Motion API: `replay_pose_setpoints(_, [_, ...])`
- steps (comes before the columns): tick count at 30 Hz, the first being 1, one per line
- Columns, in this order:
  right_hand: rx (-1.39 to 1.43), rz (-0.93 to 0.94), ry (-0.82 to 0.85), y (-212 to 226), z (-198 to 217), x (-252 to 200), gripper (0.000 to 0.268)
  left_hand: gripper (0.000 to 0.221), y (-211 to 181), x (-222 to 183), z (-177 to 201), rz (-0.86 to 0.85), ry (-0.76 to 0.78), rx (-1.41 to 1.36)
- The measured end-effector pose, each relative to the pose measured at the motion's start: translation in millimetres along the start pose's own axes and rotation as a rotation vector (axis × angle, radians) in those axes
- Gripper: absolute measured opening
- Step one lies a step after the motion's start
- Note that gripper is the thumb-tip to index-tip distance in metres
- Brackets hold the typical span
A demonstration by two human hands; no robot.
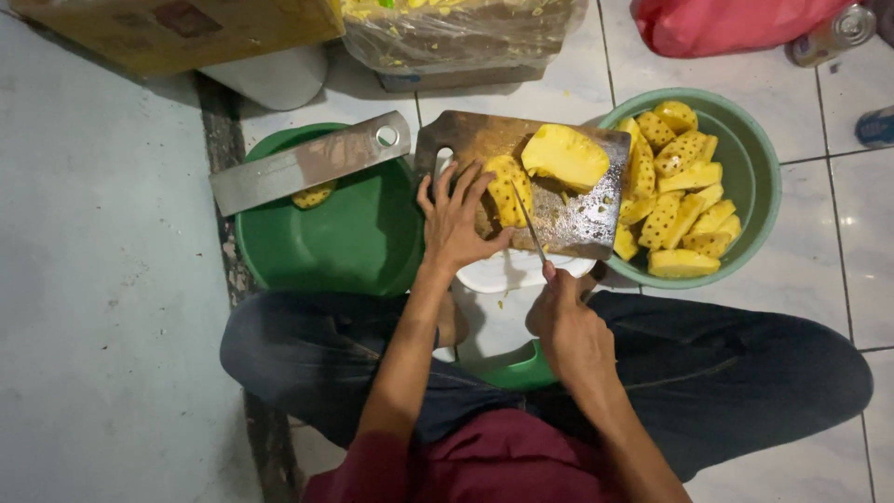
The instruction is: Slicing peeled pineapple chunks on a cutting board and placing them into a bowl.
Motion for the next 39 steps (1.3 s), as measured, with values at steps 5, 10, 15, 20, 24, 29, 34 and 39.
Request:
replay_pose_setpoints(5, [-0.020,0.061,-0.046,7,-2,-1,0.037,0.082,-1,-1,2,0.003,0.001,-0.009])
replay_pose_setpoints(10, [-0.085,0.068,-0.046,4,0,-4,0.035,0.084,1,-1,-2,0.012,-0.010,-0.007])
replay_pose_setpoints(15, [-0.119,0.084,-0.077,11,-1,-5,0.031,0.083,0,0,1,0.008,-0.004,-0.018])
replay_pose_setpoints(20, [-0.080,0.007,-0.010,15,-14,38,0.029,0.083,0,0,1,0.005,0.002,0.009])
replay_pose_setpoints(24, [-0.119,0.001,0.023,36,-8,55,0.026,0.081,0,-1,2,0.012,0.008,0.011])
replay_pose_setpoints(29, [-0.183,0.015,0.047,42,-8,67,0.029,0.079,4,-1,-4,-0.020,-0.004,0.036])
replay_pose_setpoints(34, [-0.193,-0.030,0.088,39,-8,62,0.032,0.077,0,-4,-4,-0.034,-0.021,0.053])
replay_pose_setpoints(39, [-0.204,-0.073,0.112,38,-5,56,0.032,0.080,0,-2,2,-0.010,-0.016,0.077])
Point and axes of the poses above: each hand's wrist, its own x-axis towards the middle knuckle, its own z-axis out of the back of the hand, y = z × x, the point moved 4 cm from there along x, towards the middle knuckle, and after that the axes turned 14 degrees about x, right-handed, at the moved point
